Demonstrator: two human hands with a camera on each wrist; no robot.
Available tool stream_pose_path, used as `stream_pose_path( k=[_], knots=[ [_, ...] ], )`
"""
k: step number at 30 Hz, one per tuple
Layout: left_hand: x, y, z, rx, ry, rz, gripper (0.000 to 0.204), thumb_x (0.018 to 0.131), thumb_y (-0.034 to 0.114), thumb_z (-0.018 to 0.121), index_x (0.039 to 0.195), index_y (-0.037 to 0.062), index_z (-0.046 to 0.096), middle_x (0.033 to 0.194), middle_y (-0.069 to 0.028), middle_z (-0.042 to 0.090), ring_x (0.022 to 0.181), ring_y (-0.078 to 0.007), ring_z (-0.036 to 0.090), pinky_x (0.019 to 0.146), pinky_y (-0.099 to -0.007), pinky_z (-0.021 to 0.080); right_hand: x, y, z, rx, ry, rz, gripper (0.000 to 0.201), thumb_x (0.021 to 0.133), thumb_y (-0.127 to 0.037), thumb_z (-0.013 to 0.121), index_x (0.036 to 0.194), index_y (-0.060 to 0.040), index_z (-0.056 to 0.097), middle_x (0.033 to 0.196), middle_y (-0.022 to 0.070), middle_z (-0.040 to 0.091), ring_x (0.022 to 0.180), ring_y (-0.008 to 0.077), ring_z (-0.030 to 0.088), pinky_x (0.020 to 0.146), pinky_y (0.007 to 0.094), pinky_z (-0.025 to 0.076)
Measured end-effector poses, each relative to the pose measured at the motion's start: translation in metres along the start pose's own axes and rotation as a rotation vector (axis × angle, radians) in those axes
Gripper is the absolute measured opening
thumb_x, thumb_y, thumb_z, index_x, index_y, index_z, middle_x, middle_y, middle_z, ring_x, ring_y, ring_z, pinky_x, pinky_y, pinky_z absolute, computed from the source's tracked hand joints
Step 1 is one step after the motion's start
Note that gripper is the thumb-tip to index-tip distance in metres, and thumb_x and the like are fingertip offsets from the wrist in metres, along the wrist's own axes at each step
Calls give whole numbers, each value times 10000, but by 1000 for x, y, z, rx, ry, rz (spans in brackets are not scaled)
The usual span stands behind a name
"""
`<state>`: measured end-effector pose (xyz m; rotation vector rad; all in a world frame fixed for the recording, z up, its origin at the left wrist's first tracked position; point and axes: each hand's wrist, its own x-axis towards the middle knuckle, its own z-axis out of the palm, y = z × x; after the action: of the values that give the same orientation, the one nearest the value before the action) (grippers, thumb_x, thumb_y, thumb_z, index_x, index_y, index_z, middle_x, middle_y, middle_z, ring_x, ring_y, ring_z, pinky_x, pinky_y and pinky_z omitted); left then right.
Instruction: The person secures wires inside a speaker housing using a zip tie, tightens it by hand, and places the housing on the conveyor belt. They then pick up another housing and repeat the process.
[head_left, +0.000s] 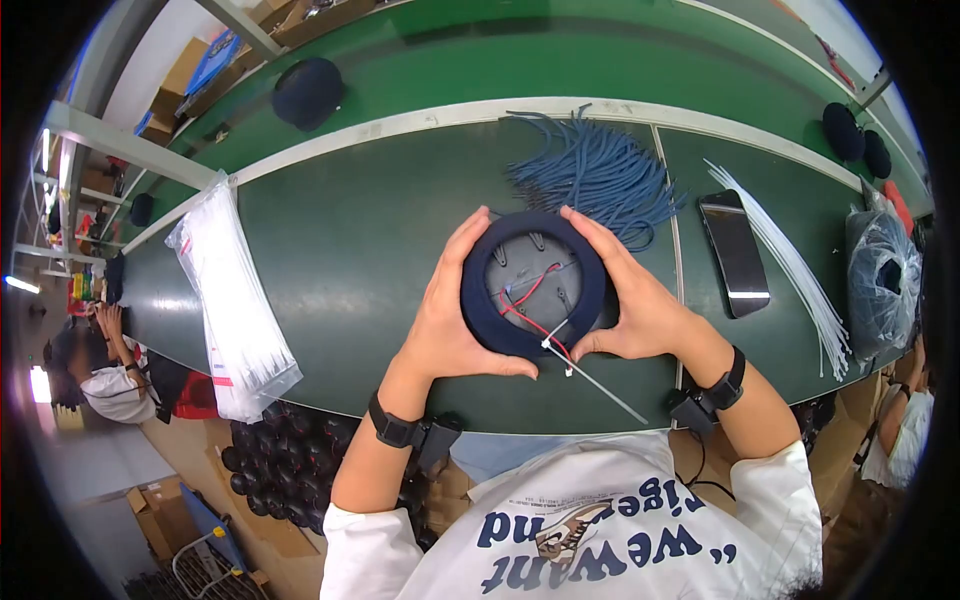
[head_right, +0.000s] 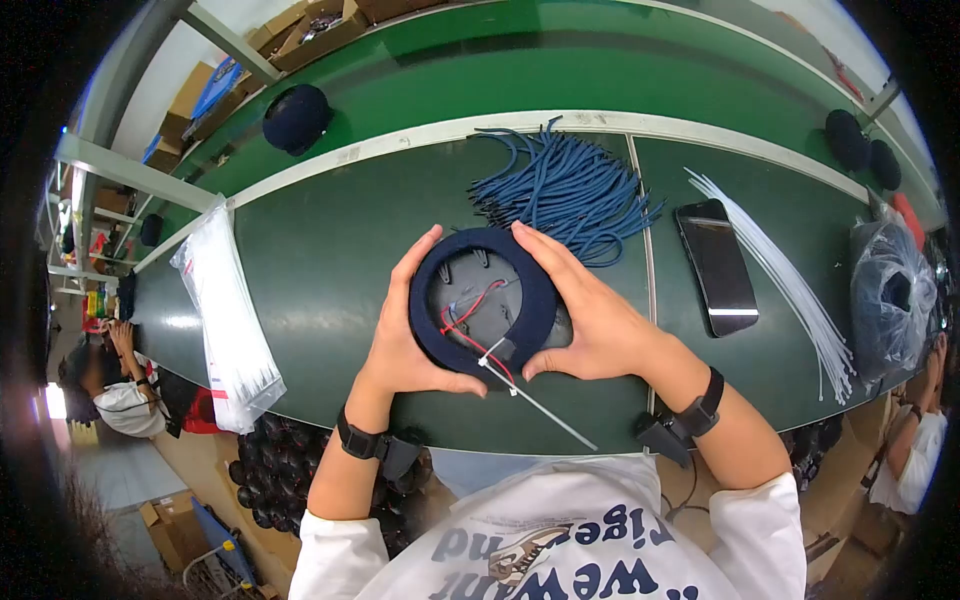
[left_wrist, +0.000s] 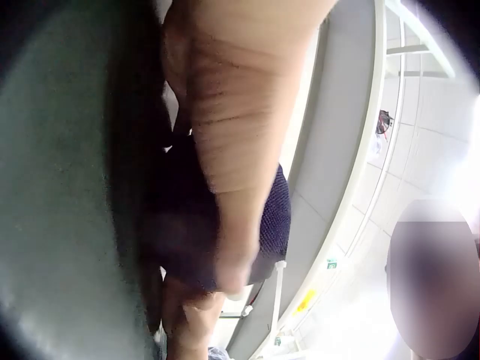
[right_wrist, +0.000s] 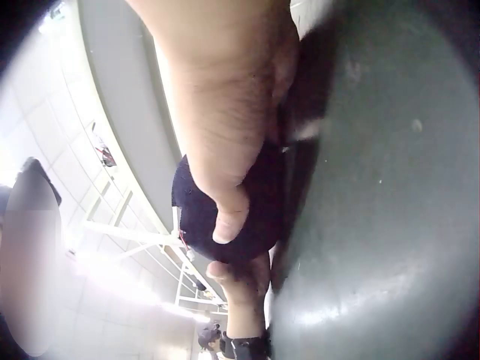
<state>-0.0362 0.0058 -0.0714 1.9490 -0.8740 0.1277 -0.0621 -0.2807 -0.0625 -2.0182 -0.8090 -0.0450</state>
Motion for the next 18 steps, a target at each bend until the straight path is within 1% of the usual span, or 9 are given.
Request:
stream_pose_path(
  k=[5, 8, 10, 11, 13, 14, 15, 17, 18],
  knots=[
    [-3, -1, 8, -87, 38, -36, 1501, 454, 436, 1107, 1652, 13, 308, 1608, -247, 500, 1447, -407, 567, 1223, -482, 452, -4, 11, 8, -31, 21, -44, 1435, 588, -269, 1047, 1719, -83, 185, 1756, 235, 262, 1597, 456, 330, 1296, 501, 357],
    [0, -1, 5, -74, 28, -54, 1537, 433, 457, 1113, 1656, 17, 293, 1612, -246, 497, 1449, -404, 565, 1223, -476, 452, -4, 5, 5, 4, 12, 26, 1357, 646, -207, 1019, 1723, -89, 201, 1756, 233, 269, 1602, 448, 332, 1297, 492, 345],
    [0, 2, 1, -125, 31, -71, 1563, 410, 521, 1107, 1653, 25, 299, 1644, -252, 457, 1501, -419, 504, 1237, -497, 428, -5, -1, -6, 151, 38, 98, 1095, 701, -157, 968, 1626, -82, 387, 1729, 228, 321, 1582, 440, 370, 1276, 500, 362],
    [-1, 6, -2, -141, 91, -51, 1575, 404, 546, 1100, 1655, 28, 295, 1651, -253, 448, 1518, -427, 477, 1239, -514, 418, -7, -4, -12, 228, 46, 136, 969, 728, -132, 943, 1578, -79, 480, 1715, 225, 347, 1572, 436, 389, 1265, 503, 371],
    [-3, 13, -6, -182, 209, -18, 1602, 391, 595, 1087, 1658, 32, 286, 1663, -255, 430, 1552, -444, 424, 1244, -548, 397, -10, -18, -32, 148, 37, 84, 666, 757, -117, 898, 1359, -80, 614, 1657, 208, 424, 1544, 427, 422, 1241, 513, 388],
    [1, 20, -6, -146, 265, 99, 1491, 410, 627, 1070, 1617, 58, 403, 1645, -250, 461, 1568, -460, 389, 1243, -594, 369, -11, -27, -41, 108, 32, 61, 517, 772, -110, 876, 1249, -81, 681, 1628, 200, 462, 1531, 422, 438, 1228, 518, 396],
    [4, 26, -7, -40, 216, 158, 1431, 413, 632, 1067, 1577, 63, 458, 1635, -257, 471, 1554, -465, 408, 1240, -602, 368, -8, -44, -36, 107, 75, 49, 334, 764, -181, 919, 990, -93, 689, 1534, 187, 538, 1497, 442, 459, 1191, 536, 417],
    [9, 36, -9, 177, 118, 276, 1315, 419, 642, 1061, 1498, 74, 568, 1616, -271, 490, 1525, -475, 448, 1235, -617, 365, -5, -63, -28, -44, -6, -15, 325, 761, -215, 939, 953, -100, 702, 1510, 178, 553, 1490, 487, 446, 1183, 555, 423],
    [12, 42, -3, 109, 100, 249, 1032, 489, 588, 1064, 1321, 93, 709, 1527, -243, 596, 1476, -462, 515, 1224, -609, 392, -5, -67, -22, -80, -9, -28, 283, 781, -191, 930, 909, -95, 696, 1501, 166, 560, 1487, 507, 439, 1176, 577, 430]
  ],
)
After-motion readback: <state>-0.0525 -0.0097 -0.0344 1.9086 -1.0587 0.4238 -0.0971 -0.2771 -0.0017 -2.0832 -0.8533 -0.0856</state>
